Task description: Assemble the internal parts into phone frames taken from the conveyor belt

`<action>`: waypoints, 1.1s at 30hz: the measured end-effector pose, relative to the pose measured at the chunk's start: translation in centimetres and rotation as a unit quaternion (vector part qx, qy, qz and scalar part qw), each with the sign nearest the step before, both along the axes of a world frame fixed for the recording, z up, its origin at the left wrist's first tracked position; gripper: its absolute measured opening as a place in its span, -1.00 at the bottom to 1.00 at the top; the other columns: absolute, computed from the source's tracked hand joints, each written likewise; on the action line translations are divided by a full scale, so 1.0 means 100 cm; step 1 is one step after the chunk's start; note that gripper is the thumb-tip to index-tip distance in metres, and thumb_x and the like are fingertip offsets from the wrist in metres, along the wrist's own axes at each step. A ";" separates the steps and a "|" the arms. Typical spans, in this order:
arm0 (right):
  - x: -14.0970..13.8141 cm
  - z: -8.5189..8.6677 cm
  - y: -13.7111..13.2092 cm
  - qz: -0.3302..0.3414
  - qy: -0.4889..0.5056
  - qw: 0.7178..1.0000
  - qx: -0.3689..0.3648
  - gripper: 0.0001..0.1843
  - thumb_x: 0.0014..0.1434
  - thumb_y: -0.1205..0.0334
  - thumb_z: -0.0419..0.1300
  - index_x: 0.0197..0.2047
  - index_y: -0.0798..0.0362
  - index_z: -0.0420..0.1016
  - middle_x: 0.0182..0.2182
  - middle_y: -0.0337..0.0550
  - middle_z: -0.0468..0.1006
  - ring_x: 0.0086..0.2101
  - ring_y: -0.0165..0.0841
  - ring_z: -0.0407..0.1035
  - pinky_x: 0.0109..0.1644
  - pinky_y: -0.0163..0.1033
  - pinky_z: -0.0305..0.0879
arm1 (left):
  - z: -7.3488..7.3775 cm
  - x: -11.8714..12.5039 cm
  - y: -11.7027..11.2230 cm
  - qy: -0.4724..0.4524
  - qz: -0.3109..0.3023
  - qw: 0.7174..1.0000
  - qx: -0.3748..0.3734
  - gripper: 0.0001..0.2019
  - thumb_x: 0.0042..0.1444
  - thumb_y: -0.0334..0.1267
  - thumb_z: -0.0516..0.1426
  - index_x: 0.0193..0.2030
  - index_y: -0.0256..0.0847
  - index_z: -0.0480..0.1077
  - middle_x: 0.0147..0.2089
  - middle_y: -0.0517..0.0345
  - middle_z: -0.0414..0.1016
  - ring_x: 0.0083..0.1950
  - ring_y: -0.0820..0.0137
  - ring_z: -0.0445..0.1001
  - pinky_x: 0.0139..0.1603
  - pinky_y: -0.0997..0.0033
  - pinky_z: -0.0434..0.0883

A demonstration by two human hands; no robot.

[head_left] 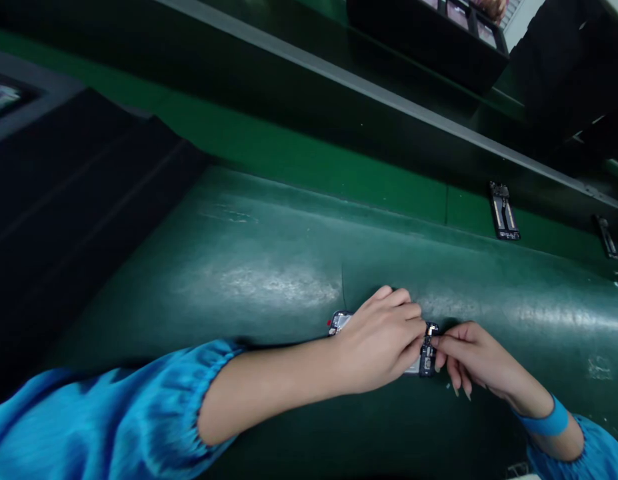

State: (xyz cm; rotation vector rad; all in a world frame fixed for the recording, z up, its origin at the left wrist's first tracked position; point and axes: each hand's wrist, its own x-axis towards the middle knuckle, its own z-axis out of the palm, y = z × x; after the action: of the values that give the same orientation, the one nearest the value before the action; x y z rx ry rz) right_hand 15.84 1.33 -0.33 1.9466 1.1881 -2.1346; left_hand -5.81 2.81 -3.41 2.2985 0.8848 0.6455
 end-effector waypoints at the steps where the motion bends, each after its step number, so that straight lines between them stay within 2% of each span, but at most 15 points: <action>1: -0.001 0.000 0.000 -0.002 -0.001 1.000 -0.001 -0.50 0.11 -0.20 0.22 -0.50 0.11 0.49 -0.76 -0.22 0.41 -0.79 -0.52 0.18 -0.73 -0.46 0.05 | 0.000 0.000 0.000 -0.002 -0.002 1.000 -0.007 -0.76 0.30 -0.30 0.10 -0.42 -0.23 0.40 -0.38 0.16 0.38 -0.23 0.33 0.25 -0.19 0.26 0.10; 7: -0.007 -0.006 0.001 -0.018 -0.042 0.999 0.023 -0.58 0.15 -0.03 0.12 -0.59 0.07 0.41 -0.81 -0.25 0.36 -0.82 -0.52 0.12 -0.76 -0.46 0.02 | 0.001 0.000 0.002 -0.009 -0.002 0.998 -0.055 -0.77 0.27 -0.34 0.12 -0.44 -0.22 0.43 -0.41 0.19 0.36 -0.22 0.35 0.24 -0.18 0.26 0.08; 13: -0.006 -0.007 0.002 -0.009 -0.030 0.999 0.043 -0.56 0.07 -0.13 0.16 -0.56 0.09 0.44 -0.79 -0.24 0.38 -0.82 -0.51 0.16 -0.76 -0.46 0.05 | 0.002 0.000 0.003 0.002 0.020 0.998 -0.066 -0.84 0.22 -0.34 0.16 -0.40 -0.21 0.47 -0.37 0.17 0.40 -0.19 0.33 0.27 -0.18 0.27 0.10; 18: -0.004 -0.011 -0.001 -0.007 -0.034 0.998 0.058 -0.53 0.10 -0.16 0.15 -0.56 0.09 0.43 -0.79 -0.23 0.38 -0.82 -0.51 0.15 -0.76 -0.46 0.02 | 0.004 -0.001 0.007 0.001 0.010 0.997 -0.075 -0.85 0.25 -0.38 0.14 -0.33 -0.18 0.51 -0.27 0.16 0.43 -0.16 0.33 0.30 -0.15 0.29 0.13; 22: -0.003 -0.012 -0.002 -0.005 -0.027 0.998 0.055 -0.52 0.11 -0.15 0.17 -0.56 0.09 0.43 -0.79 -0.24 0.39 -0.82 -0.51 0.16 -0.75 -0.46 0.02 | 0.002 0.003 0.012 0.015 -0.007 0.998 -0.053 -0.83 0.30 -0.39 0.08 -0.28 -0.21 0.49 -0.21 0.13 0.44 -0.15 0.33 0.31 -0.14 0.28 0.16; 29: -0.003 -0.010 0.000 0.012 -0.036 0.998 0.045 -0.51 0.16 -0.17 0.15 -0.55 0.08 0.43 -0.80 -0.26 0.36 -0.82 -0.50 0.11 -0.73 -0.42 -0.02 | -0.003 0.015 0.013 0.065 -0.019 0.997 0.021 -0.87 0.28 -0.39 0.08 -0.27 -0.25 0.44 -0.25 0.08 0.44 -0.18 0.28 0.34 -0.17 0.25 0.18; 33: -0.005 -0.011 0.003 0.076 -0.102 0.985 0.120 -0.51 0.24 -0.01 0.13 -0.65 0.05 0.39 -0.85 -0.34 0.17 -0.78 -0.49 0.06 -0.65 -0.36 0.00 | -0.001 0.020 0.012 0.079 0.000 0.997 0.024 -0.90 0.27 -0.37 0.08 -0.24 -0.25 0.42 -0.26 0.08 0.47 -0.20 0.26 0.36 -0.19 0.25 0.18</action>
State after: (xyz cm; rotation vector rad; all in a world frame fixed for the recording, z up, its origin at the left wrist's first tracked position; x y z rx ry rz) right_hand 15.33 1.61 -1.46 2.0268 1.5560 -1.7406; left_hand -3.78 4.03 -3.48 2.4186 0.9504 0.4950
